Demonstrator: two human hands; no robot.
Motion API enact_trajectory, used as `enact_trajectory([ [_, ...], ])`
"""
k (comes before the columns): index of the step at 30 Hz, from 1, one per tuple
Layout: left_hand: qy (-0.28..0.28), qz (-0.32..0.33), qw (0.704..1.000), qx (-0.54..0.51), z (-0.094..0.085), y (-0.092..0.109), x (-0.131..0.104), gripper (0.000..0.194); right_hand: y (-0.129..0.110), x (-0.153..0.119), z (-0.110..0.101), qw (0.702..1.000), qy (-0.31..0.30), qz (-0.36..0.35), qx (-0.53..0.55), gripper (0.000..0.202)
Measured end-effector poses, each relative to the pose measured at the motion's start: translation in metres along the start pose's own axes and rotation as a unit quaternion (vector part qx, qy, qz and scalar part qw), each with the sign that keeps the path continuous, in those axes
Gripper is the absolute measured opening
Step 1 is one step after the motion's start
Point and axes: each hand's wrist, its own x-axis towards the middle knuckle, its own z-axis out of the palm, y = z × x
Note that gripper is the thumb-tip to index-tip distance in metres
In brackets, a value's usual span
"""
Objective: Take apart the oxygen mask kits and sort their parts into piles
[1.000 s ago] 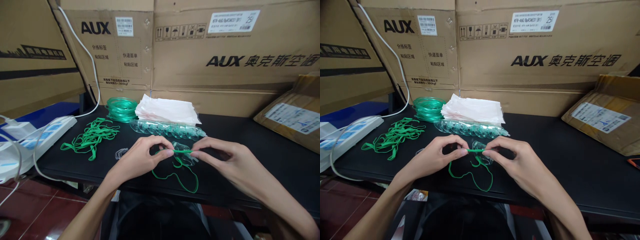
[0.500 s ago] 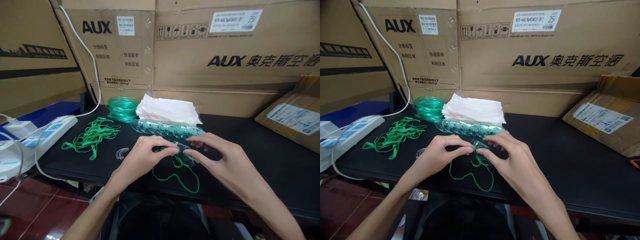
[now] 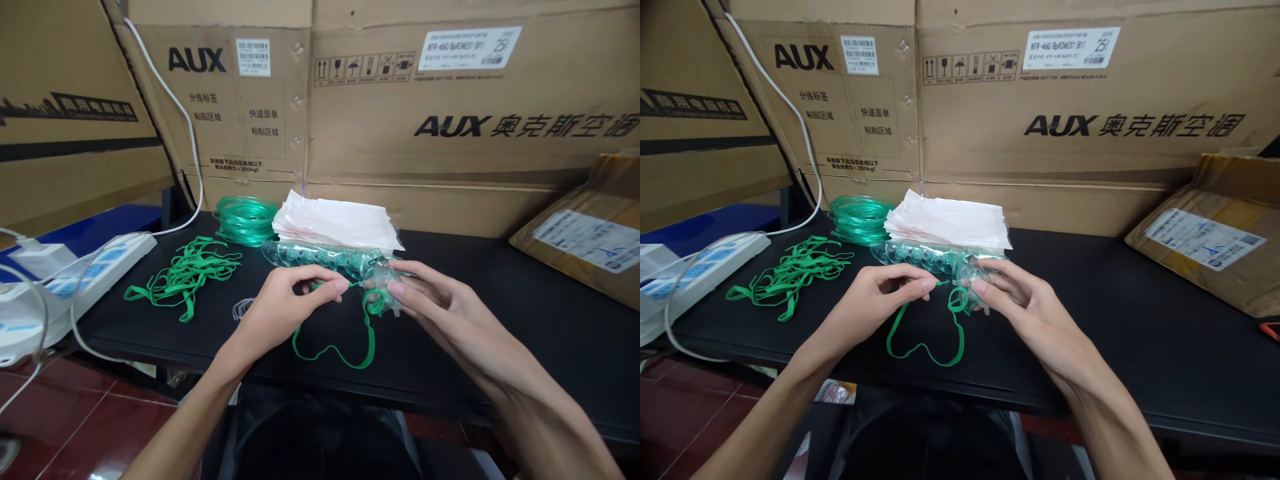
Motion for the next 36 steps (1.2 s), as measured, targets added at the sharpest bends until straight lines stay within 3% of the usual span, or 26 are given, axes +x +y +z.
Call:
enact_trajectory([
  [6, -0.002, 0.002, 1.0, -0.001, 0.0002, -0.0003, 0.0003, 0.02, -0.0015, -0.0018, 0.0008, 0.998, -0.018, 0.017, 0.057, 0.05],
  [16, 0.005, 0.001, 1.0, 0.024, 0.0006, -0.0003, -0.0002, 0.019, -0.0024, -0.0045, 0.001, 0.999, -0.02, 0.026, 0.04, 0.05],
  [22, 0.006, 0.003, 1.0, 0.018, 0.0002, 0.0, -0.0005, 0.019, -0.0042, -0.0027, 0.0032, 0.999, -0.028, 0.011, 0.042, 0.043],
  [31, 0.003, -0.005, 1.0, 0.017, 0.0017, 0.0003, 0.0001, 0.021, 0.0007, -0.003, 0.0017, 0.999, -0.03, 0.002, 0.018, 0.048],
  [36, 0.009, -0.018, 1.0, 0.001, 0.0054, -0.0025, 0.0006, 0.021, 0.0006, -0.0019, 0.0037, 0.997, -0.053, -0.047, -0.006, 0.043],
])
